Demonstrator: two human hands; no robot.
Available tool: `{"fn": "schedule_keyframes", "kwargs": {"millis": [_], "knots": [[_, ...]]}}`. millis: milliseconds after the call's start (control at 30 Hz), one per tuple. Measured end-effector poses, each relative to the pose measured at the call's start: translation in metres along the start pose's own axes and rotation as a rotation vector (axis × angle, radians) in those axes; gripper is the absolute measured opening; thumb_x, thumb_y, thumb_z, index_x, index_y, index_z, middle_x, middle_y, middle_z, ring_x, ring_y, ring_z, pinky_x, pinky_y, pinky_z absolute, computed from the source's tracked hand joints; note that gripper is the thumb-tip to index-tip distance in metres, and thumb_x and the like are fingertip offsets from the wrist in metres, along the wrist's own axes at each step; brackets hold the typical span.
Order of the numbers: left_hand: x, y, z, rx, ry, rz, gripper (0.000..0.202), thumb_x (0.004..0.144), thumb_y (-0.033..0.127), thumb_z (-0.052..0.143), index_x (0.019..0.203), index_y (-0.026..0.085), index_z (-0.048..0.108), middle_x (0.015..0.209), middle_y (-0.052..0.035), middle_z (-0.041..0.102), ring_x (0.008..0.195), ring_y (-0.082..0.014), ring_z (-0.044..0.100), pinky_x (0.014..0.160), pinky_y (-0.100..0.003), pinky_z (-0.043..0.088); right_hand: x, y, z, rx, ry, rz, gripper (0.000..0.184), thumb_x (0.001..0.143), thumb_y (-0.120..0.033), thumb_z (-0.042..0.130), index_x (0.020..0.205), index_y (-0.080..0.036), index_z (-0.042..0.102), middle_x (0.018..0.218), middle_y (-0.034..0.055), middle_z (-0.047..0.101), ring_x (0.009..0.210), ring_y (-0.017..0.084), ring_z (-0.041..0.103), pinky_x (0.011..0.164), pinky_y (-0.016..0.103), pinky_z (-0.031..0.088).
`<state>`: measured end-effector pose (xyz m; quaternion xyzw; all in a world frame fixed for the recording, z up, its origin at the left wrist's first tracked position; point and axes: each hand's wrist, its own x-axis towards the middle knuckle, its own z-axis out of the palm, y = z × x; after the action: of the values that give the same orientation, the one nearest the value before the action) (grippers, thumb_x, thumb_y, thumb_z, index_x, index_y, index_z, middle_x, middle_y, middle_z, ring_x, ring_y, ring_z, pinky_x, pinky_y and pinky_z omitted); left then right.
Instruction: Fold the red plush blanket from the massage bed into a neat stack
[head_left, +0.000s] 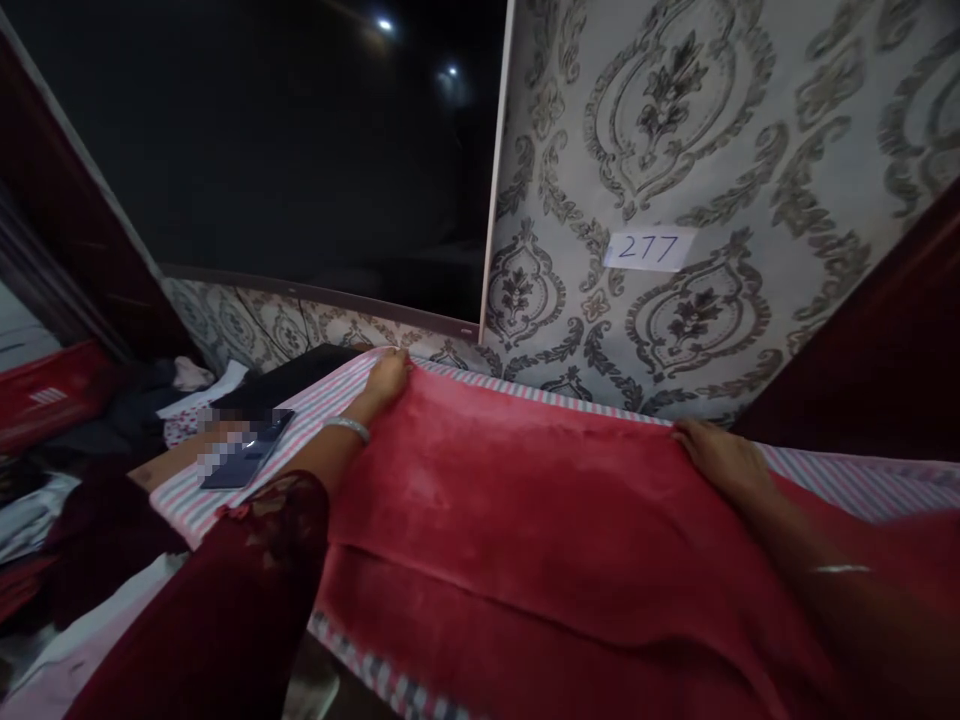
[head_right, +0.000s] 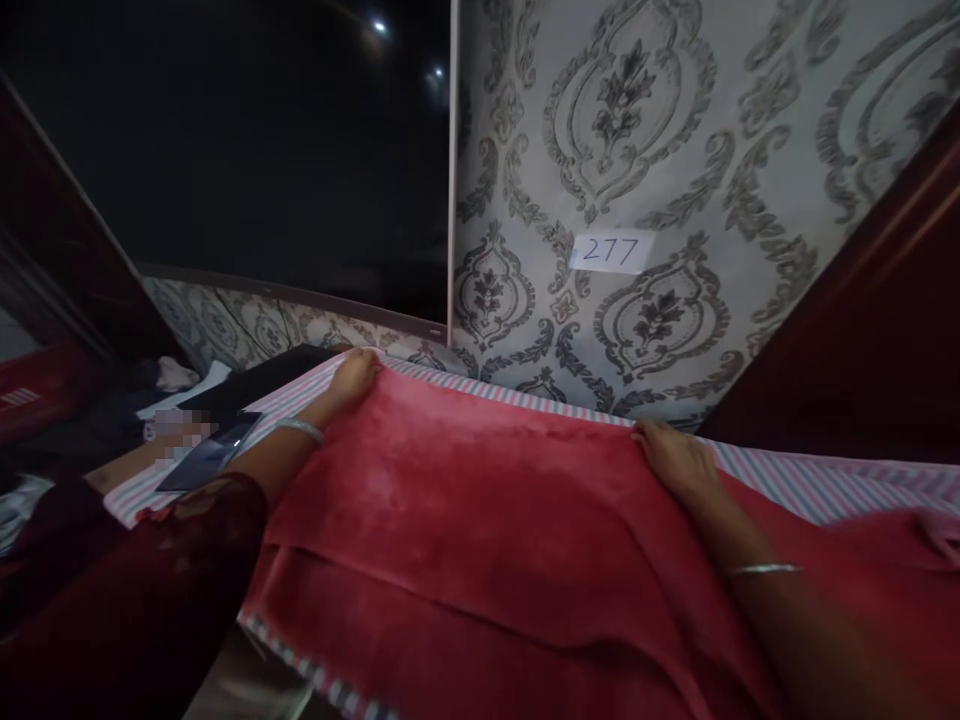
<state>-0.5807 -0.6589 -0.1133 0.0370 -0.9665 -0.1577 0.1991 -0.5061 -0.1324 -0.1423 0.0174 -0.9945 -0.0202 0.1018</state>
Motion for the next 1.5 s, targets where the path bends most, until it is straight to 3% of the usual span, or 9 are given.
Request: {"fn": "schedule_keyframes", "kwargs": {"millis": [233,367,567,700,833,1067,1267,1367,1500], "knots": [[0.033,0.000,0.024,-0.133,0.042,-0.071,0.033,0.095,0.026,0.044,0.124,0.015,0.057,0.135,-0.0161,0.056,0.122,-0.0254,0.056,0.104,-0.034,0.042,0.049,0.015,0.012,0.019,0.029,0.060,0.035,0.101,-0.032,0.039,0.117,-0.015,0.065,0.115,0.0190,0.068,0.095,0.031,0.066,0.077,0.038,0.047],[0.020,-0.013,0.041,-0.214,-0.124,-0.174,0.031,0.086,0.028,0.057,0.112,0.013,0.065,0.114,-0.0146,0.069,0.111,-0.0280,0.063,0.096,-0.035,0.049,0.052,0.006,0.040,0.036,-0.068,-0.004,0.035,0.093,-0.020,0.048,0.122,-0.009,0.065,0.118,0.0202,0.068,0.105,0.032,0.065,0.086,0.039,0.050],[-0.057,-0.063,0.020,-0.389,-0.307,-0.267,0.034,0.079,0.043,0.065,0.100,0.017,0.071,0.096,-0.0084,0.074,0.092,-0.0256,0.070,0.079,-0.032,0.055,-0.042,-0.035,0.051,0.285,0.050,-0.466,0.033,0.092,-0.029,0.048,0.117,-0.021,0.069,0.122,0.0107,0.068,0.112,0.028,0.064,0.101,0.046,0.050],[-0.128,-0.086,-0.011,-0.643,-0.347,-0.391,0.052,0.069,0.052,0.076,0.108,0.019,0.069,0.093,-0.0071,0.074,0.084,-0.0240,0.069,0.071,-0.031,0.055,-0.130,-0.050,0.049,0.365,0.040,-0.507,0.040,0.097,-0.039,0.045,0.131,-0.027,0.063,0.130,0.0085,0.065,0.113,0.027,0.064,0.095,0.047,0.055],[-0.178,-0.087,-0.031,-0.717,-0.344,-0.464,0.056,0.065,0.056,0.078,0.107,0.020,0.067,0.088,-0.0042,0.072,0.080,-0.0218,0.068,0.066,-0.029,0.054,-0.178,-0.045,0.052,0.296,0.137,-0.484,0.046,0.094,-0.045,0.050,0.135,-0.029,0.060,0.133,0.0090,0.063,0.117,0.031,0.062,0.098,0.053,0.052],[-0.189,-0.062,-0.029,-0.751,-0.311,-0.558,0.032,0.072,0.048,0.070,0.078,0.018,0.063,0.068,-0.0021,0.066,0.061,-0.0173,0.061,0.056,-0.027,0.050,-0.201,-0.043,0.061,0.455,0.320,-0.261,0.043,0.091,-0.030,0.039,0.125,-0.019,0.064,0.130,0.0117,0.064,0.123,0.031,0.058,0.102,0.054,0.049],[-0.187,-0.058,-0.032,-0.650,-0.298,-0.588,0.021,0.072,0.039,0.064,0.067,0.020,0.055,0.056,0.0001,0.057,0.055,-0.0176,0.058,0.053,-0.028,0.047,-0.205,-0.034,0.028,0.710,0.319,0.130,0.041,0.088,-0.035,0.039,0.115,-0.018,0.066,0.104,0.0117,0.074,0.094,0.030,0.070,0.081,0.042,0.058],[-0.196,-0.063,-0.042,-0.581,-0.306,-0.559,0.016,0.072,0.031,0.060,0.063,0.021,0.054,0.053,0.0013,0.053,0.052,-0.0154,0.052,0.049,-0.025,0.041,-0.219,-0.025,0.021,0.638,0.389,-0.019,0.037,0.089,-0.036,0.042,0.110,-0.019,0.067,0.107,0.0126,0.073,0.097,0.030,0.069,0.085,0.043,0.056],[-0.210,-0.068,-0.051,-0.486,-0.305,-0.512,0.015,0.070,0.026,0.061,0.058,0.020,0.054,0.050,0.0027,0.048,0.050,-0.0138,0.046,0.047,-0.025,0.033,-0.240,-0.023,0.037,0.468,0.267,-0.357,0.034,0.090,-0.031,0.043,0.106,-0.023,0.072,0.103,0.0092,0.073,0.096,0.028,0.069,0.086,0.045,0.055]]}}
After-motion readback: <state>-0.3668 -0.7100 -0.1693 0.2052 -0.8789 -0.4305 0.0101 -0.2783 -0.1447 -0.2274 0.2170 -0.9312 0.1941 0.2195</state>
